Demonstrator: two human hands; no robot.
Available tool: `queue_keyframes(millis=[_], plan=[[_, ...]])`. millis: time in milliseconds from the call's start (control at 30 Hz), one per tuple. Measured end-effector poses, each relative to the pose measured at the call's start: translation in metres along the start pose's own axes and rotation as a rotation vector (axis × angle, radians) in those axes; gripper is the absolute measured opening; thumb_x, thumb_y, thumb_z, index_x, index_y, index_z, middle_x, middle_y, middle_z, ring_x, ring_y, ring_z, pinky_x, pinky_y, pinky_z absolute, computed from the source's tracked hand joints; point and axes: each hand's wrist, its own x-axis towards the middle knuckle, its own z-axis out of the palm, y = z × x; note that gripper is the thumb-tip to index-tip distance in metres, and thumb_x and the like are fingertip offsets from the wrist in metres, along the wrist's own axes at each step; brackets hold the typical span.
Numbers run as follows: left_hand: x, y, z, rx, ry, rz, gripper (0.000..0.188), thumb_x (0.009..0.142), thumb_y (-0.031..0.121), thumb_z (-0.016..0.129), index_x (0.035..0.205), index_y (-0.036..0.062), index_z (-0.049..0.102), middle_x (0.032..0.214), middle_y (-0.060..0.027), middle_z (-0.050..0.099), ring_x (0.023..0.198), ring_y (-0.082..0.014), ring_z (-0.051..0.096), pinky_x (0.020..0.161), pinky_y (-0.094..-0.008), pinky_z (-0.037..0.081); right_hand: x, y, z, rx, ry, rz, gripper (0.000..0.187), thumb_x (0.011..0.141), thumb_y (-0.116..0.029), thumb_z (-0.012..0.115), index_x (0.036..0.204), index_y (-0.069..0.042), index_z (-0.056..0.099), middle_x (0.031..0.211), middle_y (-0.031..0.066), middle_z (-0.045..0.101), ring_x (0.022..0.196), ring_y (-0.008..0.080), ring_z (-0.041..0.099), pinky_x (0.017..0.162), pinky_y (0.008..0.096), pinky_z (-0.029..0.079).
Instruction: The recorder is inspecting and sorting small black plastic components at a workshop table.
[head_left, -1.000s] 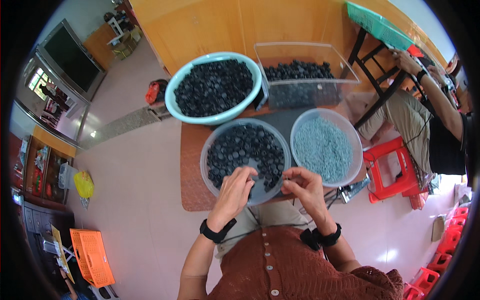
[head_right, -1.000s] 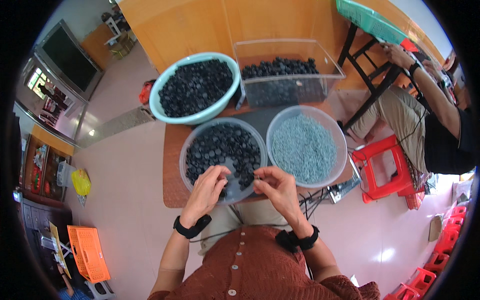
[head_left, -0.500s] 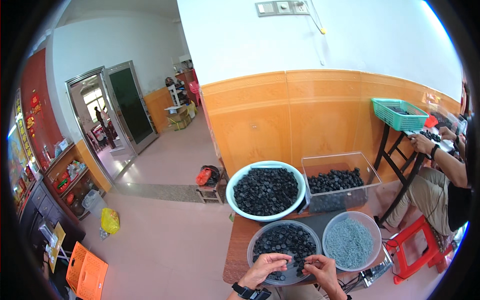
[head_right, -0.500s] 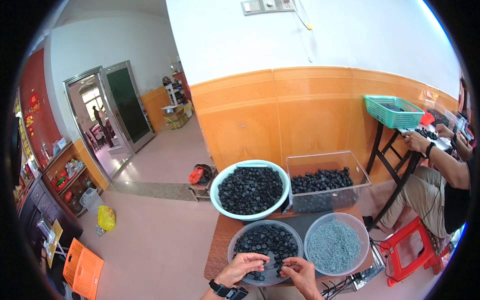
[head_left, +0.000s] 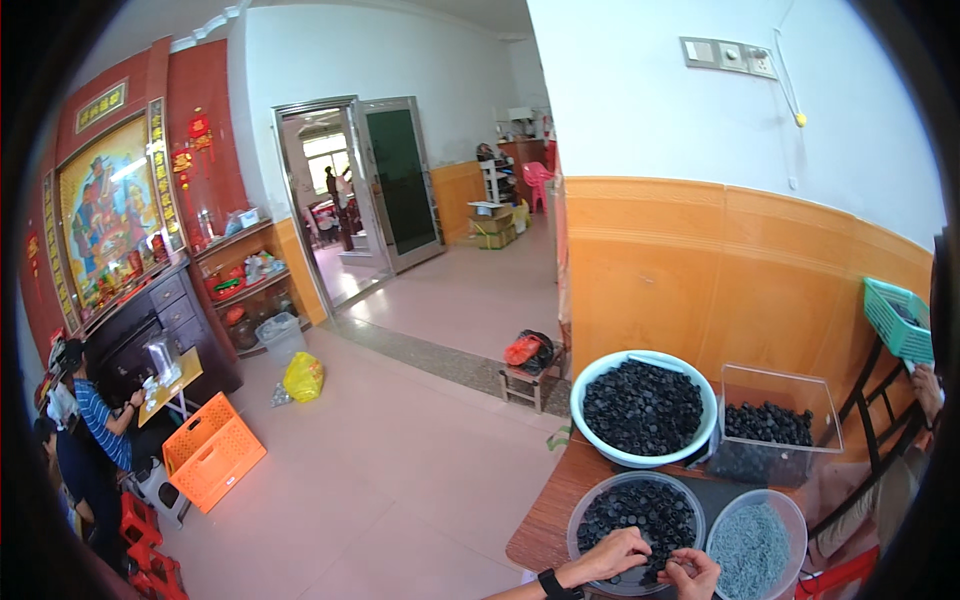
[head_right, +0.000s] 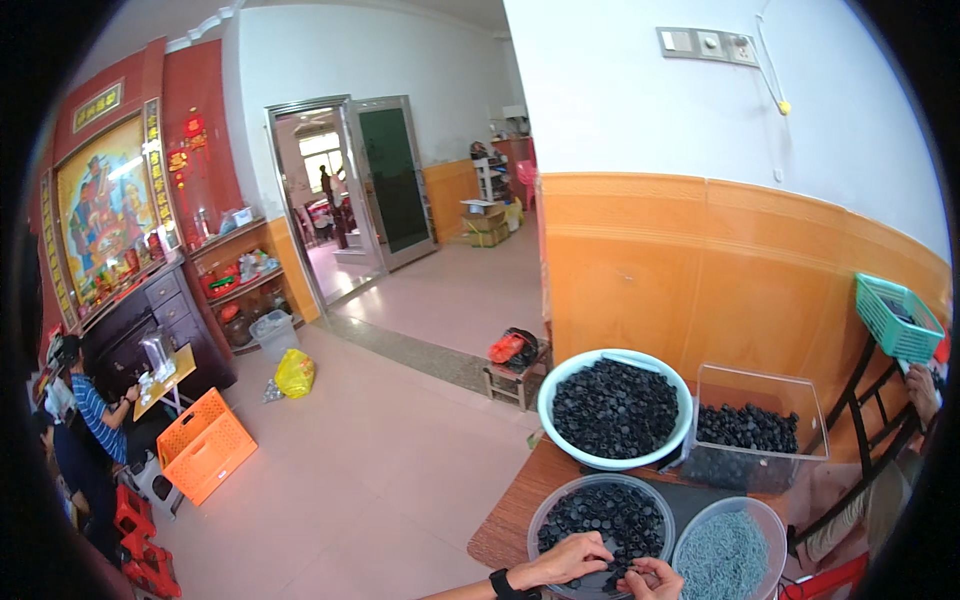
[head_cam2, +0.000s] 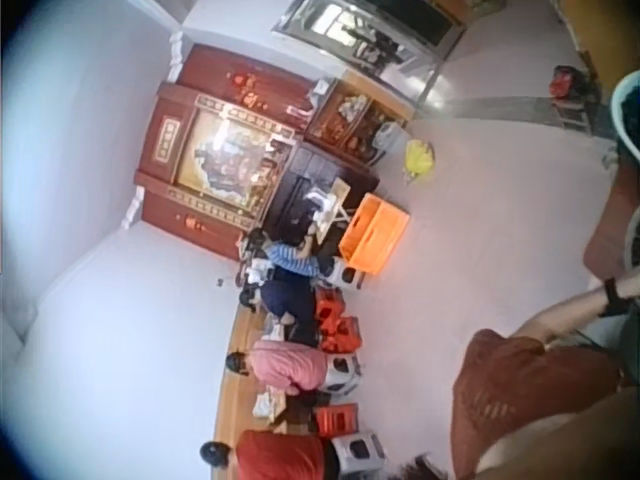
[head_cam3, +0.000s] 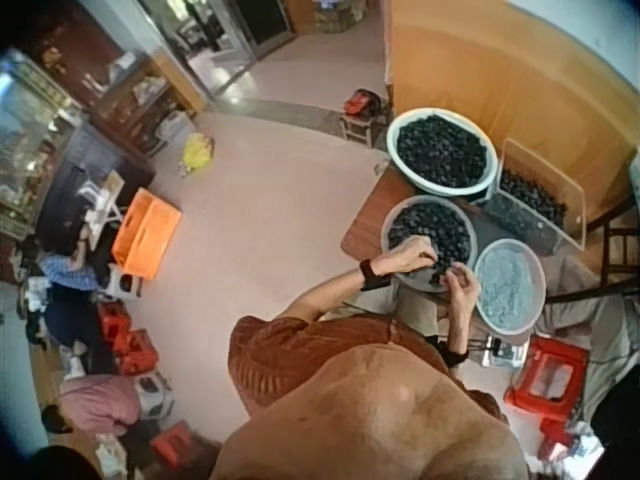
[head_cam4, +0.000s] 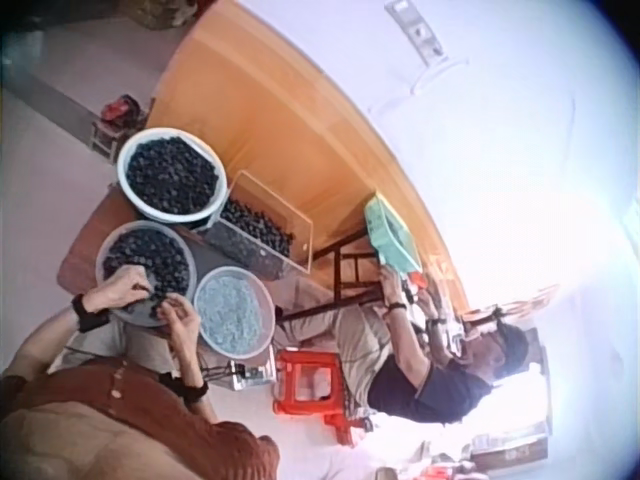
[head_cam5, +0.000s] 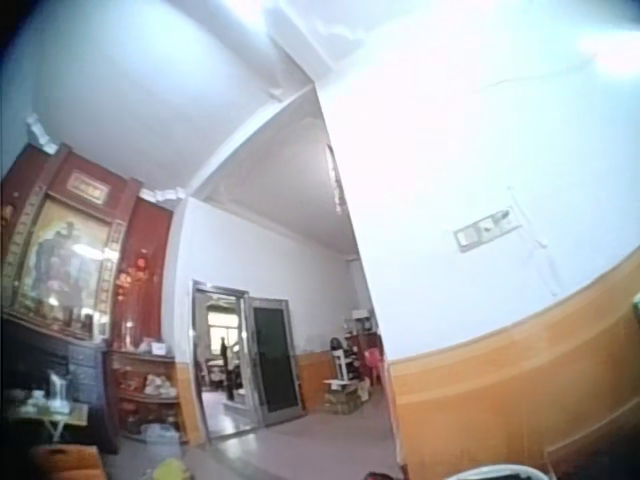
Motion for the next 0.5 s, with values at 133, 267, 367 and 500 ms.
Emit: queue_keyframes(millis=[133, 267, 367, 500], plan=[[-0.003, 0.002, 0.005, 0.053, -0.005, -0.041, 0.024, 0.078, 0.003, 0.064, 0.101, -0.0022, 0.06, 0.091, -0.0148, 0.052, 0.088, -0.0317, 0.055, 0.075, -0.0388, 0.044, 0.001, 0.01, -0.003, 0.051, 0.018, -0.004, 0.026, 0.081, -0.004, 0.066, 0.106, 0.003, 0.06, 0.085, 0.0062, 0.062, 0.07, 0.0126, 0.06, 0.064, 0.0245, 0.051], [-0.003, 0.006, 0.004, 0.029, 0.125, -0.023, 0.019, 0.078, 0.003, 0.064, 0.095, -0.0021, 0.057, 0.086, -0.0133, 0.054, 0.083, -0.0301, 0.057, 0.072, -0.037, 0.046, 0.002, 0.013, -0.007, -0.007, 0.009, -0.091, 0.032, 0.083, -0.01, 0.065, 0.113, 0.0, 0.057, 0.096, 0.0077, 0.06, 0.079, 0.0145, 0.059, 0.068, 0.0259, 0.051], [-0.004, 0.014, -0.009, -0.497, 0.093, -0.082, 0.018, 0.081, 0.005, 0.064, 0.098, -0.0001, 0.061, 0.083, -0.0065, 0.063, 0.075, -0.0176, 0.062, 0.069, -0.0284, 0.049, 0.003, 0.004, 0.0, -0.012, 0.006, -0.113, 0.028, 0.081, -0.006, 0.063, 0.107, 0.002, 0.057, 0.095, 0.0101, 0.061, 0.079, 0.0171, 0.062, 0.067, 0.0271, 0.052], [-0.014, 0.028, -0.024, -1.155, 0.07, -0.25, 0.021, 0.086, 0.006, 0.061, 0.106, 0.0003, 0.061, 0.098, -0.0069, 0.064, 0.082, -0.0123, 0.062, 0.076, -0.0247, 0.051, 0.005, -0.022, 0.009, 0.025, 0.056, -0.174, 0.016, 0.073, 0.006, 0.064, 0.089, 0.006, 0.062, 0.08, 0.0093, 0.064, 0.07, 0.0149, 0.062, 0.065, 0.0265, 0.051]])
